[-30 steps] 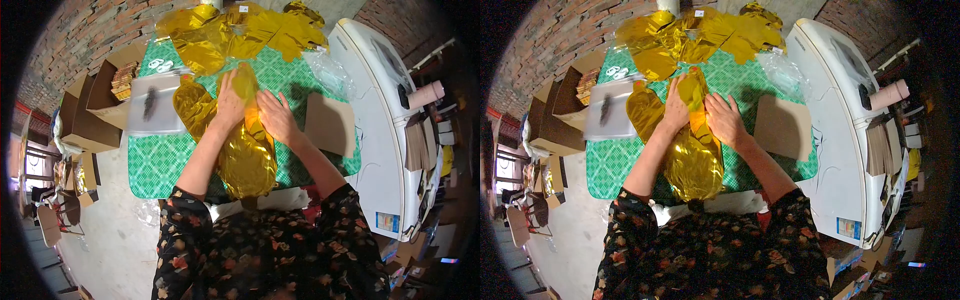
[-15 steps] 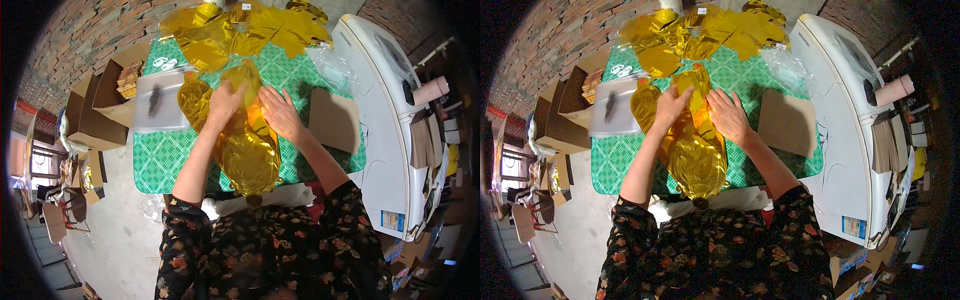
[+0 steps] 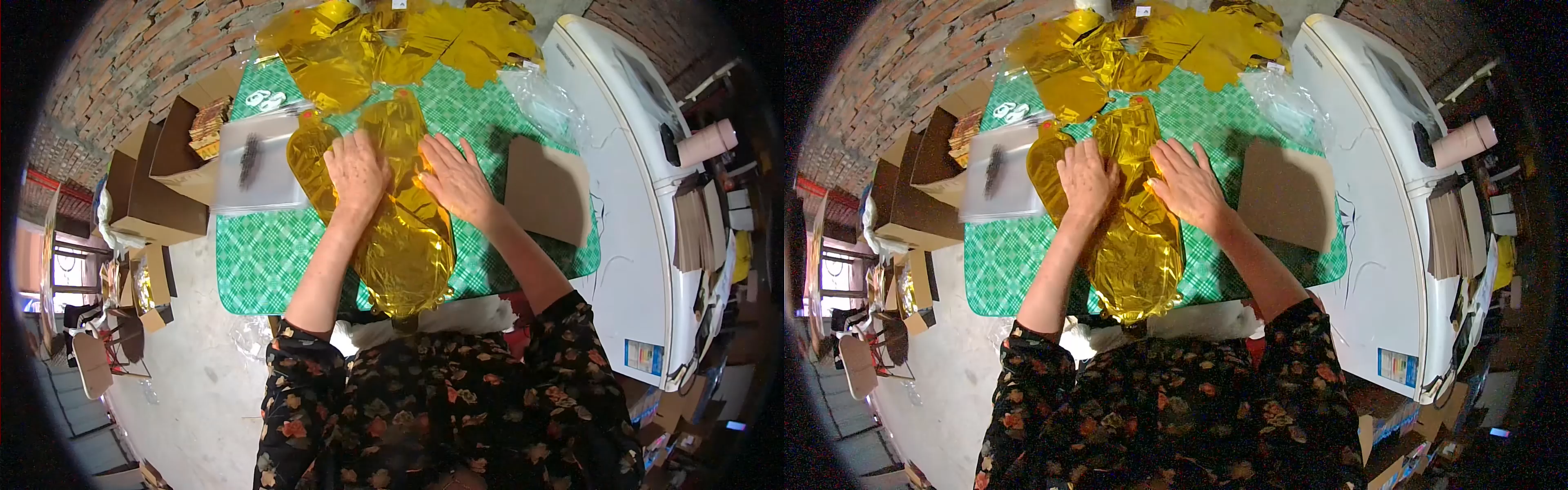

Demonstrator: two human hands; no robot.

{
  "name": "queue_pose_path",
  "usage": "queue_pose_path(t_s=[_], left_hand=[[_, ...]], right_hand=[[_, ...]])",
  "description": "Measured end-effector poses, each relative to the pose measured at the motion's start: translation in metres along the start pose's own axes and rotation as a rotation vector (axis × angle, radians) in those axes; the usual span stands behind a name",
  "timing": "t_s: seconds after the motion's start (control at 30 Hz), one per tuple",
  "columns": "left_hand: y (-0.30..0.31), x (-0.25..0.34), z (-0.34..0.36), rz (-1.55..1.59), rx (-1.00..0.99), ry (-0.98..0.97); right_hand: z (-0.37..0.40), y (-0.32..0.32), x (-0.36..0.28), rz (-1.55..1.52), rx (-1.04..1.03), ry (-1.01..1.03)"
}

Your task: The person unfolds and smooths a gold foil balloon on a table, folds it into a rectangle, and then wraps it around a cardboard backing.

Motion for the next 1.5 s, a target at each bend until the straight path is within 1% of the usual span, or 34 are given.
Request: queue_pose_path(t_s=[0.1, 0.2, 0.3, 0.33, 0.43, 0.63, 0.77, 0.83, 0.93, 0.97, 1.13, 1.23, 1.27, 1.37, 1.4, 1.5], left_hand=[[0.012, 0.009, -0.002, 0.137, 0.361, -0.161], [0.016, 0.019, -0.005, 0.266, 0.266, -0.437], [-0.006, 0.019, 0.004, 0.306, 0.049, -0.533], [-0.015, 0.013, 0.007, 0.272, -0.014, -0.527], [-0.034, -0.001, 0.017, 0.172, -0.071, -0.505], [-0.032, 0.000, 0.018, 0.097, -0.089, -0.499], [-0.031, 0.001, 0.017, 0.067, -0.106, -0.499], [-0.031, 0.000, 0.017, 0.045, -0.114, -0.497], [-0.031, 0.002, 0.017, 0.031, -0.130, -0.489], [-0.029, 0.002, 0.016, 0.039, -0.135, -0.486], [-0.029, 0.001, 0.017, 0.054, -0.135, -0.487], [-0.030, 0.001, 0.017, 0.070, -0.133, -0.484], [-0.030, 0.000, 0.016, 0.073, -0.140, -0.484], [-0.029, 0.001, 0.017, 0.071, -0.155, -0.481], [-0.029, 0.000, 0.016, 0.067, -0.159, -0.480], [-0.030, 0.001, 0.016, 0.062, -0.146, -0.480]], right_hand=[[0.000, -0.004, 0.002, 0.020, 0.007, 0.012], [0.001, -0.007, 0.004, 0.039, 0.003, 0.015], [0.001, -0.008, 0.007, 0.132, -0.046, 0.022], [0.002, -0.009, 0.007, 0.108, -0.013, 0.034], [0.001, -0.005, 0.004, 0.045, 0.033, 0.045], [0.002, -0.005, 0.004, 0.073, 0.045, 0.077], [0.005, -0.003, 0.007, 0.058, 0.090, 0.135], [0.016, 0.002, 0.008, 0.082, 0.103, 0.195], [0.038, 0.016, 0.000, 0.027, 0.156, 0.256], [0.045, 0.021, -0.003, 0.026, 0.141, 0.256], [0.079, 0.049, -0.026, -0.005, 0.058, 0.219], [0.097, 0.062, -0.047, -0.138, 0.138, 0.095], [0.100, 0.064, -0.054, -0.159, 0.225, 0.101], [0.109, 0.051, -0.067, -0.089, 0.260, -0.013], [0.104, 0.054, -0.074, -0.047, 0.327, -0.007], [0.106, 0.044, -0.076, 0.021, 0.318, 0.007]])
Point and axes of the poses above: each hand's wrist, its own z-axis away from the middle knuckle, its own y-axis out of the back of the hand, x = y × z, the point moved 1 cm from there along -z, towards the middle knuckle, and after that the axes turned 5 degrees about x, right-handed, at the moved point
